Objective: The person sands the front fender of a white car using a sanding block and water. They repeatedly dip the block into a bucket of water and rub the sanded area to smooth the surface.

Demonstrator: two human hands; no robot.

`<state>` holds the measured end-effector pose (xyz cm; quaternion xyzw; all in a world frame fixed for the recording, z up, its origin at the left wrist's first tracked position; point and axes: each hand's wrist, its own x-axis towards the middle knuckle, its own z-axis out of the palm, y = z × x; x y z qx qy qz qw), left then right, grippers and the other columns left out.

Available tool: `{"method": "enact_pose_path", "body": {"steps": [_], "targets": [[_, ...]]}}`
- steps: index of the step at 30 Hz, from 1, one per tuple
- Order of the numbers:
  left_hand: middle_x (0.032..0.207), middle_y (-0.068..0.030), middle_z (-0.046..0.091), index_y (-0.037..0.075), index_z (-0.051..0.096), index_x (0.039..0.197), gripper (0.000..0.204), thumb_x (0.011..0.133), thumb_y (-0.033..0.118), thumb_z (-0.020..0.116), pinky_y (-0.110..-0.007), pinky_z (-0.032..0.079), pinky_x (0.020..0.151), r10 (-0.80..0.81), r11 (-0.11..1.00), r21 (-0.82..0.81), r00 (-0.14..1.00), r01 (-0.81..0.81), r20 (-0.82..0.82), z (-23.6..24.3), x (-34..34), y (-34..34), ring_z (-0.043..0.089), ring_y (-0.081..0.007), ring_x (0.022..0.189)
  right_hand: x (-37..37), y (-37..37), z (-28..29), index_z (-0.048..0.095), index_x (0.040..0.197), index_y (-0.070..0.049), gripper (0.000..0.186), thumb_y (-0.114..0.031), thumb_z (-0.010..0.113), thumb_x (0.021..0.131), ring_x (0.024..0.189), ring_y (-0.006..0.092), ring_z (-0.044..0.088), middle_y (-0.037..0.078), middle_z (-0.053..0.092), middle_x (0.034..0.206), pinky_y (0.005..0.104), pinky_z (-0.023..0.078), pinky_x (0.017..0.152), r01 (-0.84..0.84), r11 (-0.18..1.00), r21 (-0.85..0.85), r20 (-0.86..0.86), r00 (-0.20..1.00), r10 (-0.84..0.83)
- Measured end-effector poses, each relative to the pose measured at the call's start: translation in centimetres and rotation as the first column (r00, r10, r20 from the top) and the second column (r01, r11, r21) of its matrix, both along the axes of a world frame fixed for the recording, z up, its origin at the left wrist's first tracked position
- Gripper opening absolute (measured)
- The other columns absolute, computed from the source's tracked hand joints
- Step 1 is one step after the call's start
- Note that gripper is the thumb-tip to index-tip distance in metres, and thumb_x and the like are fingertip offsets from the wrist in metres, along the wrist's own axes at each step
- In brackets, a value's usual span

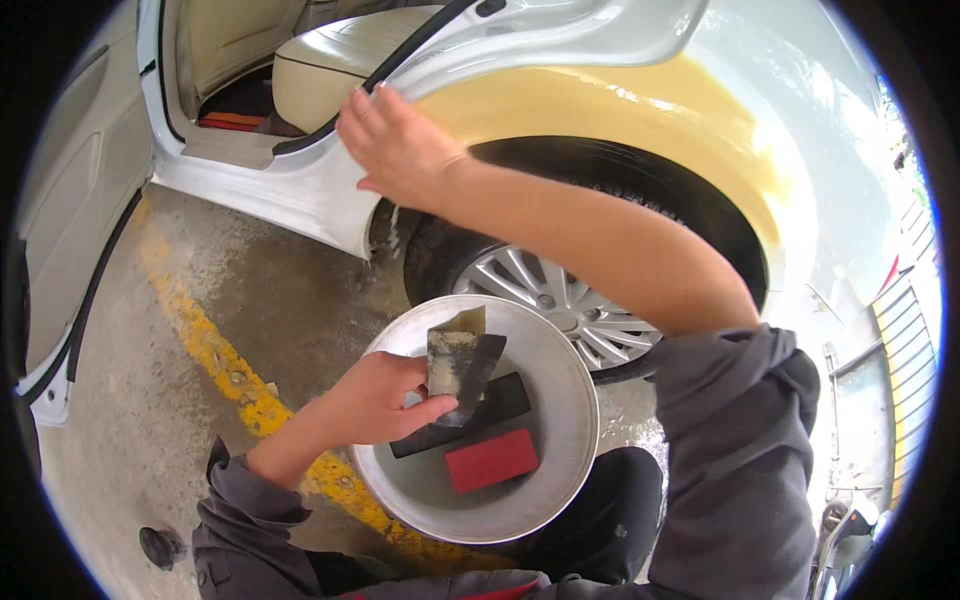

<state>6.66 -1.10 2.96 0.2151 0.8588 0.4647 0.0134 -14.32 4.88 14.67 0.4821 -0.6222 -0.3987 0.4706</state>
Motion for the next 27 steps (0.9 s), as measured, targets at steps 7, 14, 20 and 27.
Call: {"method": "enact_pose_path", "body": {"steps": [7,14,20,27], "targets": [[0.085,-0.0148,0.076,0.005,0.068,0.102,0.029,0.097,0.033,0.073,-0.047,0.056,0.073,-0.020,0.998,0.064,1.000,0.019,0.020,0.1,-0.8,-0.1,0.073,-0.0387,0.081,-2.8,0.6,-9.7,0.060,0.148,-0.021,0.057,-0.039,0.066,0.094,0.159,0.0274,0.034,0.010,0.046,0.166,0.0521,0.021,0.134,-0.410,0.894,0.180,0.611,0.759,0.225],[0.085,-0.0184,0.076,0.004,0.069,0.093,0.042,0.096,0.045,0.072,-0.051,0.057,0.077,-0.118,0.977,-0.158,0.980,0.143,0.160,-0.1,-2.7,-0.8,0.073,-0.0420,0.087,6.5,17.8,-8.6,0.078,0.113,-0.011,0.024,-0.023,0.067,0.096,0.129,0.0343,0.065,0.013,0.071,0.133,0.0479,0.053,0.109,0.366,0.796,-0.482,0.836,0.463,0.294],[0.101,-0.0176,0.079,0.007,0.074,0.110,0.043,0.099,0.048,0.069,-0.050,0.057,0.086,-0.033,0.954,-0.273,0.947,0.125,0.320,-0.8,-4.0,1.7,0.074,-0.0402,0.101,17.7,19.5,-11.3,0.071,0.126,0.000,0.060,-0.056,0.060,0.106,0.094,0.0213,0.070,0.011,0.073,0.103,0.0388,0.056,0.084,0.988,0.080,0.131,0.469,-0.133,0.873],[0.113,-0.0196,0.077,0.006,0.074,0.113,0.028,0.098,0.029,0.068,-0.047,0.058,0.091,-0.328,0.926,-0.042,0.856,0.374,0.401,-5.4,-4.6,4.9,0.074,-0.0385,0.106,21.9,19.0,-13.6,0.072,0.095,0.000,0.039,-0.038,0.076,0.088,0.086,0.0486,0.073,0.029,0.074,0.090,0.0562,0.059,0.081,0.982,-0.076,-0.171,0.840,0.186,0.509]]}}
